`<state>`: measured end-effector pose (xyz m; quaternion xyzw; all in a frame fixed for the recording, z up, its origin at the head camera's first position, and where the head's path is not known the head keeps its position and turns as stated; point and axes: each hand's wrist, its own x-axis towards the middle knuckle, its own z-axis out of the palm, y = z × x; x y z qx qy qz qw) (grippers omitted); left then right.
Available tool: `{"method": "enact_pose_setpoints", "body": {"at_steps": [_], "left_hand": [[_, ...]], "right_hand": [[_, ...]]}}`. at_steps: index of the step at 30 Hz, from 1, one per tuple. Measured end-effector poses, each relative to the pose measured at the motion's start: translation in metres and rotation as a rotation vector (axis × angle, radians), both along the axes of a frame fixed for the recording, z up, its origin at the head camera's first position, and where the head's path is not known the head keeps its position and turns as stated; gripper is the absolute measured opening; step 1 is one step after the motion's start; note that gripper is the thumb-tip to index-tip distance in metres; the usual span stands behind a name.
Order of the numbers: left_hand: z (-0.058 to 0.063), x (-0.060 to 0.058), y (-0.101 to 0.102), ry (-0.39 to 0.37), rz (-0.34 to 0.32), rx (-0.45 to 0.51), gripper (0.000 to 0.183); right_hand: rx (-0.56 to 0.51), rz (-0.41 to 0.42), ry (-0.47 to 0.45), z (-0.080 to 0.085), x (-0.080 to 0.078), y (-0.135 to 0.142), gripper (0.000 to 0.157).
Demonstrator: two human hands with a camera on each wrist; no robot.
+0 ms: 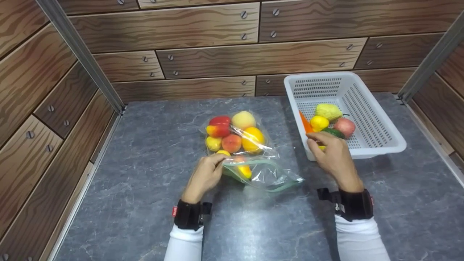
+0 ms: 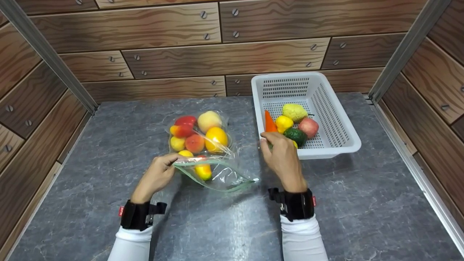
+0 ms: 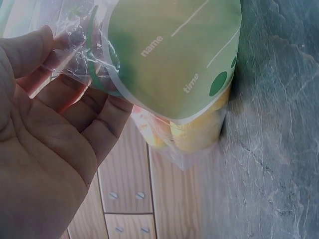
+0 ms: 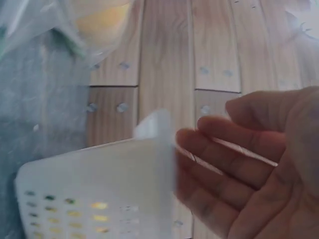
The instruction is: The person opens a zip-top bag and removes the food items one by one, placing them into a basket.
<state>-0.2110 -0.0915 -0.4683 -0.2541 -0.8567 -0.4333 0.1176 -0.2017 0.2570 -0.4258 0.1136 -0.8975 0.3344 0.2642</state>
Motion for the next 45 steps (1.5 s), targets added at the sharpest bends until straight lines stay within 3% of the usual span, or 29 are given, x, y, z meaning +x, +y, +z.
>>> {"method": "enact_pose_setpoints", "body": {"at_steps": [6,9,14,18,23,28,32,36,45], "left_hand": [[0.0,-0.001,0.0,-0.001,-0.005,-0.003,0.011],[-0.001,-0.001,0.0,0.003,-0.006,-0.004,0.011],[-0.001,-0.001,0.0,-0.005,-0.007,-0.008,0.011],[-0.001,-0.001,-0.001,-0.008,-0.002,-0.015,0.012],[0.0,0.0,0.0,-0.021,0.001,-0.019,0.012],[0.0,0.0,0.0,-0.018,0.001,-0.017,0.012],[-0.002,-0.001,0.0,-0.011,0.001,-0.01,0.012],[-0.001,-0.001,0.0,-0.01,-0.01,0.002,0.014],[0.001,0.0,0.001,0.013,-0.013,-0.022,0.011]], "right_hand": [[-0.051,0.079,0.099,0.01,0.008,-0.007,0.021],[-0.077,0.132,0.107,0.016,0.013,-0.01,0.022],[-0.119,0.266,0.048,0.023,0.022,-0.018,0.028],[-0.122,0.423,0.015,0.027,0.026,-0.025,0.03],[-0.055,0.604,-0.03,0.028,0.03,-0.032,0.025],[0.062,0.704,-0.178,0.026,0.033,-0.037,0.021],[0.172,0.736,-0.268,0.021,0.032,-0.049,0.023],[0.257,0.734,-0.289,0.013,0.031,-0.066,0.025],[0.343,0.623,-0.157,-0.016,0.027,-0.101,0.032]]}}
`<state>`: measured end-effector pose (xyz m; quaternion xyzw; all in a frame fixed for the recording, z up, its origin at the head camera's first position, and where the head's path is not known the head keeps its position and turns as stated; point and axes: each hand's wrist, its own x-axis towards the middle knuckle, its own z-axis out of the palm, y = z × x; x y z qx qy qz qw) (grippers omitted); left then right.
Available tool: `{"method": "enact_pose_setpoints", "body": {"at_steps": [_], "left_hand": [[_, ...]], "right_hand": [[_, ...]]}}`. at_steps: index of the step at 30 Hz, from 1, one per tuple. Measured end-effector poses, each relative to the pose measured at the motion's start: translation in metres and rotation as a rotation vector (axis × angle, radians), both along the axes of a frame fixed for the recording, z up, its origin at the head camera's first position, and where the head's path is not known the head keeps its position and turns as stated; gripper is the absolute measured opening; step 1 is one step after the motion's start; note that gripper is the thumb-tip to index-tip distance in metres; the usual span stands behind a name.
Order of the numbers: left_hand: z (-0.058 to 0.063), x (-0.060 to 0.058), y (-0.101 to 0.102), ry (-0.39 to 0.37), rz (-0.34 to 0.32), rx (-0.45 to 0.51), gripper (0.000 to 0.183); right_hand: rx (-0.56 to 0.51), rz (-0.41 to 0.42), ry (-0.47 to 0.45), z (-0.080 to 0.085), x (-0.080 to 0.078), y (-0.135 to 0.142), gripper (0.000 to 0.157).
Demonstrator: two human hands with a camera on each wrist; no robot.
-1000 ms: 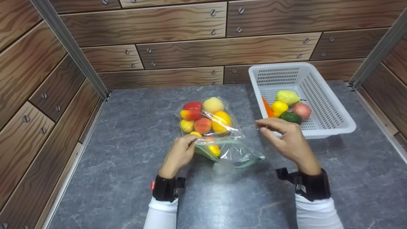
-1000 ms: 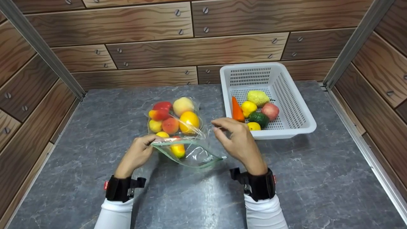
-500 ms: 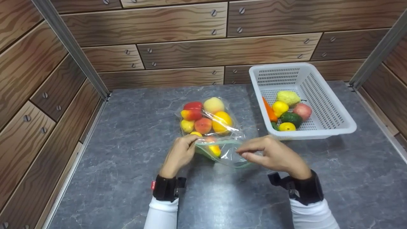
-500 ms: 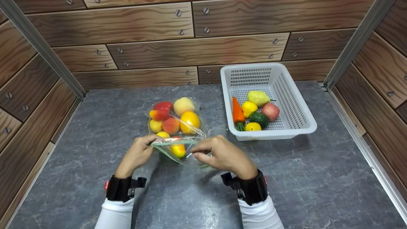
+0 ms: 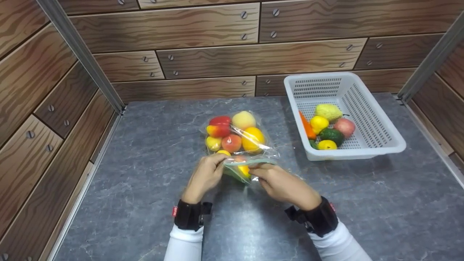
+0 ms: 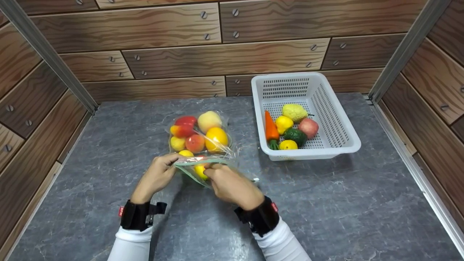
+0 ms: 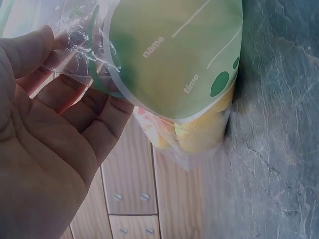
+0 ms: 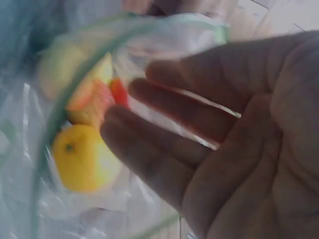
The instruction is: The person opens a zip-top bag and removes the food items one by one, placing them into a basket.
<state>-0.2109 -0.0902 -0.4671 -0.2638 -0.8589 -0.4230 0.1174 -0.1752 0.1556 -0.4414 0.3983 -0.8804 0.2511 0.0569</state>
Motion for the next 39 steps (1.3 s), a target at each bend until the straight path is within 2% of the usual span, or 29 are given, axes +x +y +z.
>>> {"method": "enact_pose_setpoints", "body": {"at_steps": [7,15,22,27,32,35,39], "left_hand": [[0.001,0.001,0.001,0.017,-0.015,0.005,0.012],[0.001,0.0,0.001,0.031,-0.024,0.006,0.011],[0.002,0.001,0.001,0.04,-0.023,0.009,0.01],[0.002,0.002,0.001,0.037,-0.024,0.022,0.009],[0.002,0.003,0.001,0.023,-0.01,0.02,0.01],[0.003,0.002,0.001,0.011,-0.001,0.014,0.01],[0.003,0.002,0.001,0.007,0.002,0.01,0.01]], "right_hand": [[0.043,-0.055,0.07,-0.023,-0.006,-0.014,0.038],[0.017,-0.012,0.13,-0.044,-0.012,-0.022,0.054],[0.015,-0.026,0.096,-0.055,-0.016,-0.018,0.059],[-0.007,-0.099,0.108,-0.056,-0.016,-0.017,0.047],[-0.016,-0.203,0.169,-0.057,-0.016,-0.015,0.034],[-0.013,-0.248,0.209,-0.058,-0.017,-0.013,0.035],[-0.016,-0.281,0.152,-0.056,-0.018,-0.012,0.045]]}}
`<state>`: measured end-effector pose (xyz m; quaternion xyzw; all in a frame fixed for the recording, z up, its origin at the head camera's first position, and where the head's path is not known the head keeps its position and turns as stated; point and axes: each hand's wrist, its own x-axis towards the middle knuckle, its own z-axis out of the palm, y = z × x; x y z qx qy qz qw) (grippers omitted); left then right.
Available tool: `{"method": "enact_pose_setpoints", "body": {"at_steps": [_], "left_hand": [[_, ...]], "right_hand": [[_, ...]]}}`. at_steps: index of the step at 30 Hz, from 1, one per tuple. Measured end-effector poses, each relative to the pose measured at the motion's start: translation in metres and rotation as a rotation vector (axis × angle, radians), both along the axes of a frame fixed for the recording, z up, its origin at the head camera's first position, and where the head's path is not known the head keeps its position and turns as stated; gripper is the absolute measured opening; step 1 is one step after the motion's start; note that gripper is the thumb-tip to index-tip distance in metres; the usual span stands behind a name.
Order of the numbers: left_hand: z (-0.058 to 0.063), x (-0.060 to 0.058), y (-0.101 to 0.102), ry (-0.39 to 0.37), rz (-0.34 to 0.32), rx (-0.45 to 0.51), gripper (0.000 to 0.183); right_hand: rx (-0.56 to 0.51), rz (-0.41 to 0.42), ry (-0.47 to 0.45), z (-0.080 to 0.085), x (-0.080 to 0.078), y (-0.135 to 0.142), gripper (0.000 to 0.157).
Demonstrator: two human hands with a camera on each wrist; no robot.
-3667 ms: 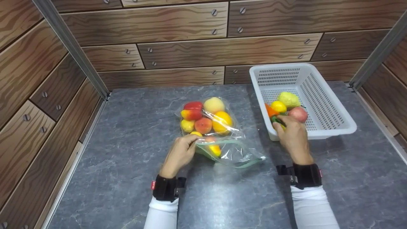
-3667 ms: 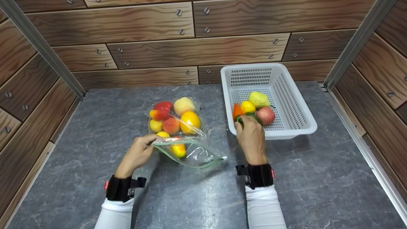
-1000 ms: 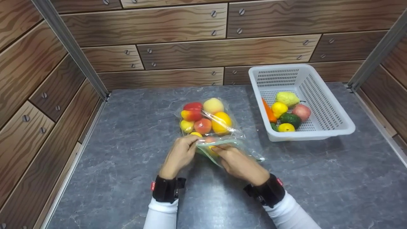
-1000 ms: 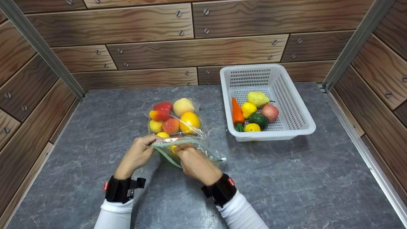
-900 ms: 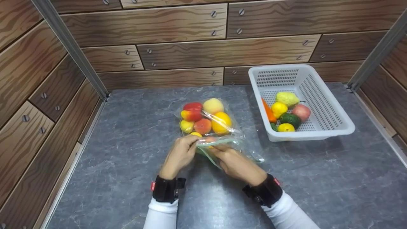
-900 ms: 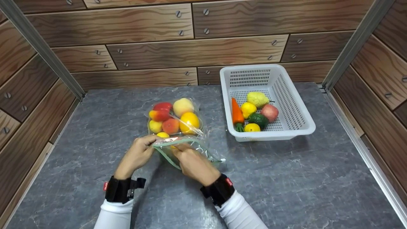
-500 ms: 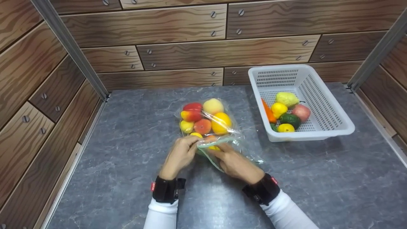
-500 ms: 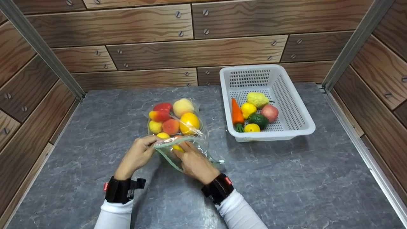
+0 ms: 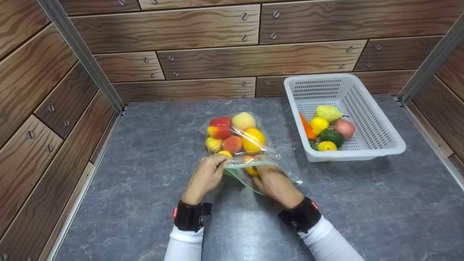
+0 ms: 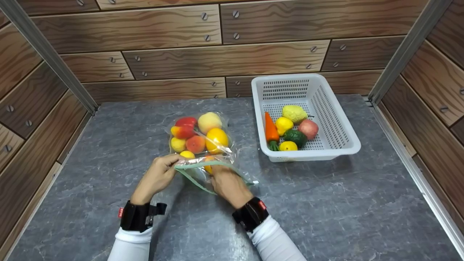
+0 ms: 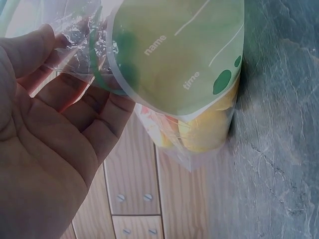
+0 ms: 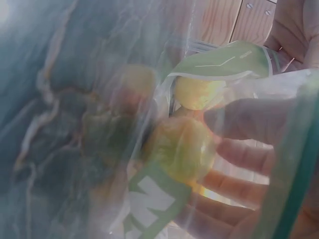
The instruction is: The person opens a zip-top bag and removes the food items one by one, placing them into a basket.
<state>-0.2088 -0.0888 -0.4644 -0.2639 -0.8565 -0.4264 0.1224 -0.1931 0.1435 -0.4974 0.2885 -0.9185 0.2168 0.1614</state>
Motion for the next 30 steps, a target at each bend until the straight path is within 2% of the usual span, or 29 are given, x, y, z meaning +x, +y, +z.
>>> {"method": "enact_pose_setpoints", "body": {"at_steps": [4,8,12,16,20,26,30], "left_hand": [[-0.0005,-0.0002,0.0002,0.001,-0.002,0.0,0.01],[-0.0004,0.0003,0.0004,-0.003,-0.003,-0.005,0.011],[-0.0007,0.0001,0.0002,-0.003,-0.008,-0.004,0.01],[-0.0013,-0.0005,-0.0002,-0.001,-0.016,0.004,0.01],[-0.0018,-0.0007,-0.0004,-0.002,-0.021,0.006,0.01],[-0.0009,0.0001,-0.0001,-0.006,-0.01,-0.003,0.01],[-0.0008,-0.0002,0.0002,-0.003,-0.008,-0.004,0.01]], "right_hand": [[-0.024,-0.014,-0.095,0.0016,-0.0003,0.0002,0.033],[0.007,-0.013,-0.069,-0.0014,-0.0021,-0.0007,0.031],[0.032,-0.007,-0.061,-0.0034,-0.0033,-0.0015,0.053],[0.025,-0.012,-0.156,-0.0005,-0.0026,-0.0017,0.067],[0.028,-0.02,-0.21,0.003,-0.0013,-0.0006,0.067],[0.066,-0.017,-0.156,0.0051,0.0027,0.0036,0.071],[0.059,-0.019,-0.176,0.0056,0.0027,0.0041,0.071]]}}
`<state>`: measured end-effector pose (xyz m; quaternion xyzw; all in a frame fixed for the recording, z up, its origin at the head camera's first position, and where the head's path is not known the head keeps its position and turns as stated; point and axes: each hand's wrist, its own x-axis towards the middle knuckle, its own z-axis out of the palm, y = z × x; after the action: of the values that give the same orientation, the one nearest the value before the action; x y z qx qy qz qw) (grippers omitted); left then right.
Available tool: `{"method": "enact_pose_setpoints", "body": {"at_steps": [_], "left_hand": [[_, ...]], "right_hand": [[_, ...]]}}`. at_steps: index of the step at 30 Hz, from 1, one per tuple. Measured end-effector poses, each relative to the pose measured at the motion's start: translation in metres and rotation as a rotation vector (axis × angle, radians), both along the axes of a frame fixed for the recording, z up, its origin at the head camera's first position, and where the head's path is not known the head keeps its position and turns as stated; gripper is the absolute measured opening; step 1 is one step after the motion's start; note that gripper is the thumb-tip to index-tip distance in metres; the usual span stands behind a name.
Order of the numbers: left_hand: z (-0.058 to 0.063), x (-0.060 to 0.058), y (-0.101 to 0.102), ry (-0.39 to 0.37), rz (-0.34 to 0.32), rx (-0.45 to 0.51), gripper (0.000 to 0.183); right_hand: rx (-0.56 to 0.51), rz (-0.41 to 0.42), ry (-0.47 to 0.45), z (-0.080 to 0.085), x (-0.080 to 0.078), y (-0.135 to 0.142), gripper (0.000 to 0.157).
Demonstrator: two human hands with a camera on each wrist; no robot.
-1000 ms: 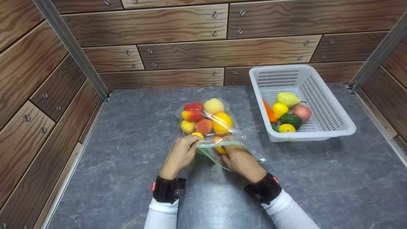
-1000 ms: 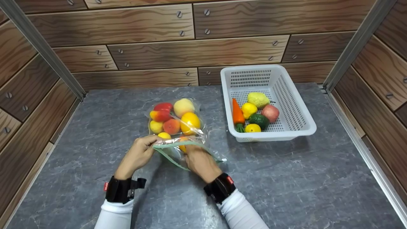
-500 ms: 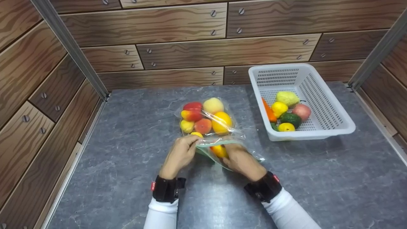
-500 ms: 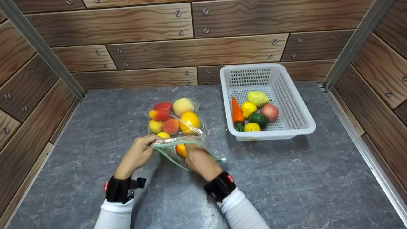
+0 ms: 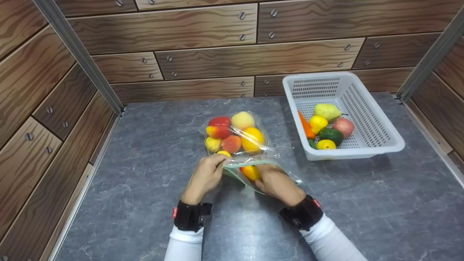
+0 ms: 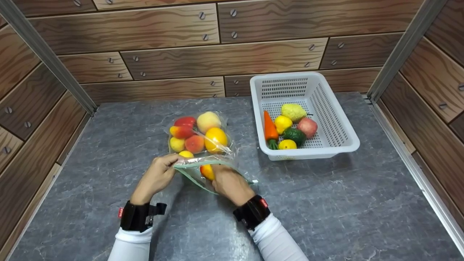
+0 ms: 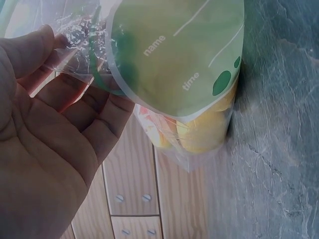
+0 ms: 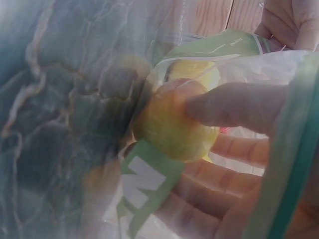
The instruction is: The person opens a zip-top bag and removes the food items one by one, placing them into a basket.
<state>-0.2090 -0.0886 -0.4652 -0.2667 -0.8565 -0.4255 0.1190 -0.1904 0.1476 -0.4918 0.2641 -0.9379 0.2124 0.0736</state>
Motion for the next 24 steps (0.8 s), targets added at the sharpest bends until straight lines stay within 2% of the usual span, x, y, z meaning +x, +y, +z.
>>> {"method": "enact_pose_setpoints", "body": {"at_steps": [5,11,17,24], "left_hand": [[0.0,-0.001,0.0,0.008,-0.005,0.0,0.01],[-0.001,-0.001,0.0,0.005,-0.006,0.005,0.01],[-0.002,-0.001,0.0,-0.008,-0.008,0.009,0.01],[-0.001,-0.001,0.0,-0.008,0.002,-0.001,0.01]], "right_hand": [[-0.014,-0.023,-0.094,0.002,-0.001,-0.001,0.068],[-0.034,-0.031,-0.222,0.003,-0.003,-0.001,0.05],[-0.02,-0.003,-0.24,0.008,-0.002,0.001,0.044],[-0.033,0.041,-0.232,0.026,0.004,0.002,0.047]]}}
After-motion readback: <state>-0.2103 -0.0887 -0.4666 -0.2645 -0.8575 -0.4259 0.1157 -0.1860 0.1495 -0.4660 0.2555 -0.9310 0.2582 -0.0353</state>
